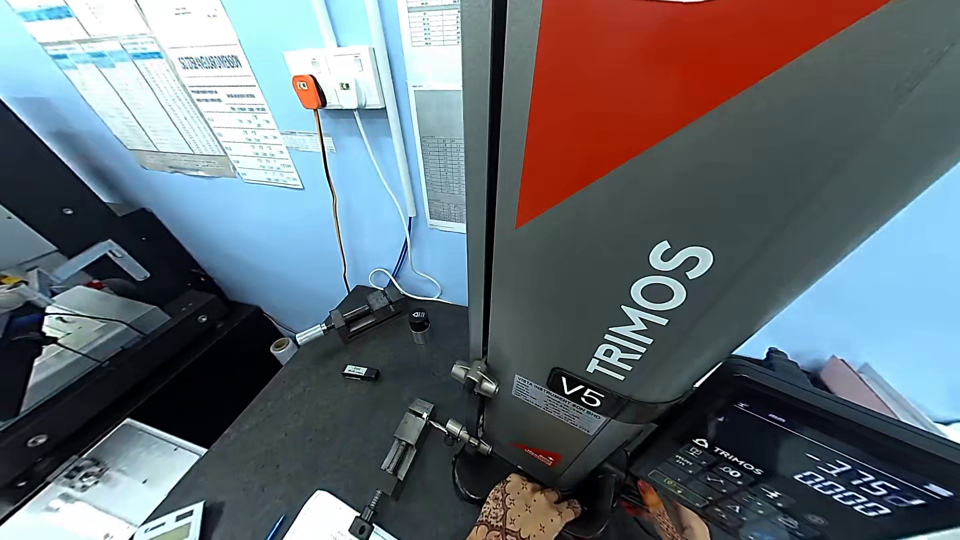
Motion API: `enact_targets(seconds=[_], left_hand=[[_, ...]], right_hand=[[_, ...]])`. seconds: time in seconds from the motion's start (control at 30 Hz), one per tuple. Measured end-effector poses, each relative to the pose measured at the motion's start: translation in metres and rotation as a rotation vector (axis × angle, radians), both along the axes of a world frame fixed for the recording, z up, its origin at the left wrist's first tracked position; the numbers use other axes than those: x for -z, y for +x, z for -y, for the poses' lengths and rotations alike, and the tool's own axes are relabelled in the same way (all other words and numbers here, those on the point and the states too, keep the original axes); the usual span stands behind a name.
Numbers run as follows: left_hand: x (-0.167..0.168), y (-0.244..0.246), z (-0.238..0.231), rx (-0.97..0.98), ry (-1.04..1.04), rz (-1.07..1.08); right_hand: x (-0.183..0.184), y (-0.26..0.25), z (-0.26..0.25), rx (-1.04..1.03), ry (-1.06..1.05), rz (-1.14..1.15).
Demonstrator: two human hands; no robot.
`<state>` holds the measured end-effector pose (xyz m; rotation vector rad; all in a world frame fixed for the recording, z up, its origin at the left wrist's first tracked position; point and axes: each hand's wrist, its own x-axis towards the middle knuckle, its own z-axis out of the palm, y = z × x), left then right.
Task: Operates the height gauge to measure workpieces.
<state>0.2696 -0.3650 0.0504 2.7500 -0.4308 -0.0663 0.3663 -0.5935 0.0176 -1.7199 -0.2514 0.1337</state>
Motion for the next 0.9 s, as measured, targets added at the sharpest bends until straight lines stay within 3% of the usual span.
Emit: enact_targets(seconds=[0.73,0.9], left_hand=[[0.001,0.0,0.003,-0.022,0.011,0.019],[-0.004,-0.004,0.007,-0.075,0.015,0.031]], right_hand=[[0.001,0.007,-0.005,0.091,-0.119,0.009],[-0.014,0.003,-0.017,0.199,-0.19,-0.053]])
